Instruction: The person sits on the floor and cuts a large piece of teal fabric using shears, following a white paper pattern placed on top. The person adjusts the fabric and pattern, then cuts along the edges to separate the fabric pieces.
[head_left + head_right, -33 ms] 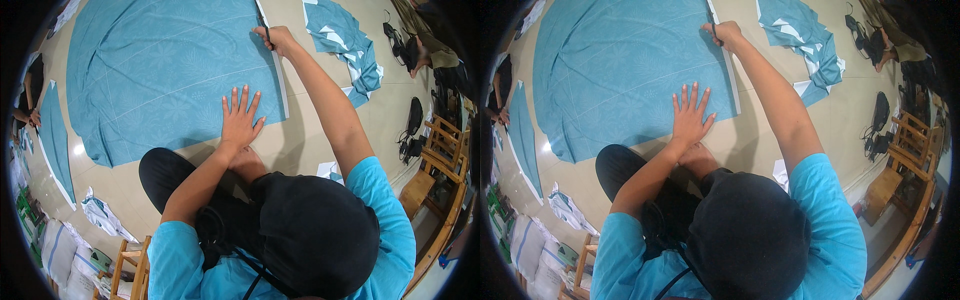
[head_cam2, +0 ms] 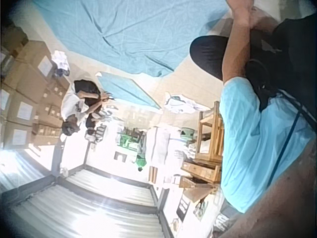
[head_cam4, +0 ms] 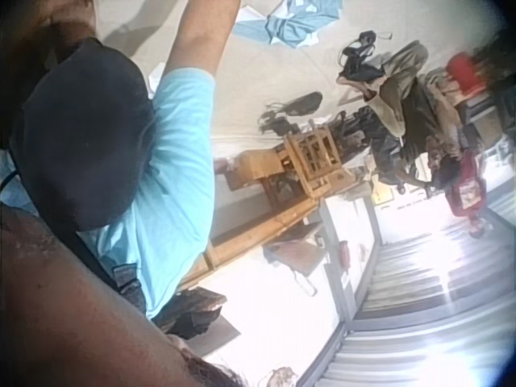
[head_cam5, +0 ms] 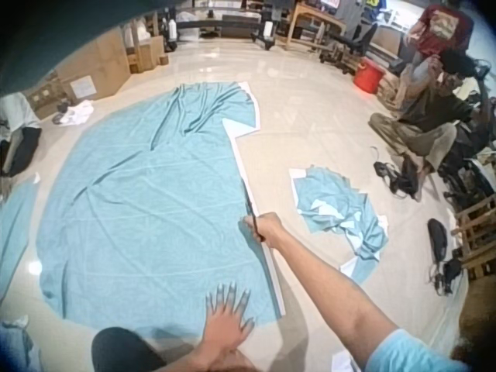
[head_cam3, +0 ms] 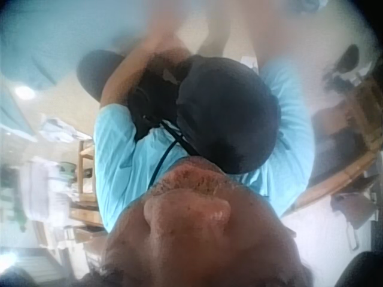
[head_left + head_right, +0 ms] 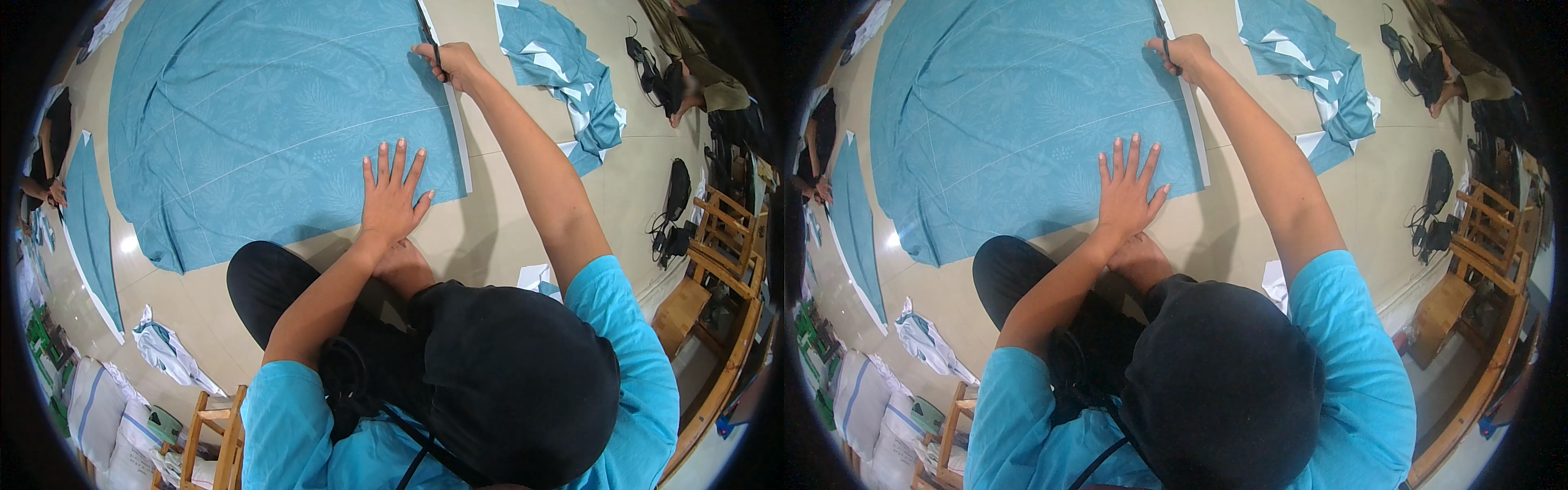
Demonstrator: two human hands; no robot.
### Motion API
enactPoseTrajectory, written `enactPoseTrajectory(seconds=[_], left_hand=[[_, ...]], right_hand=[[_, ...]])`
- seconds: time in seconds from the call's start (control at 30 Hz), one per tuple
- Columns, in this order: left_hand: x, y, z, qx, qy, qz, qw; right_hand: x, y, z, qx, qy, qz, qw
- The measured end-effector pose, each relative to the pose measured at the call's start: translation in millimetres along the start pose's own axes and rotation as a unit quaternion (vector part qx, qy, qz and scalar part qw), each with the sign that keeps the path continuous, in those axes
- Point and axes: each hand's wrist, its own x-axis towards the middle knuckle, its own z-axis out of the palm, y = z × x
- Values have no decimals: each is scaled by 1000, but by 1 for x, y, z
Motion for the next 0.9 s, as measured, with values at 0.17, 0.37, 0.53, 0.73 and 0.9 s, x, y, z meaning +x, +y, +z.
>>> enactPoseTrajectory(seconds=[0.17,0.37,0.53,0.73,0.9], left_hand=[[7,-4,1,6,3,1,1000],[6,-3,0,5,0,2,1000],[7,-4,0,3,-1,2,1000],[6,-3,1,19,-20,-6,1000],[6,-3,0,20,-22,-6,1000]], right_hand=[[3,-7,0,-20,20,5,1000],[-1,-12,1,-1,14,-5,1000],[4,-16,3,5,10,-11,1000],[9,-18,4,7,8,-12,1000],[14,-16,3,-4,8,-12,1000]])
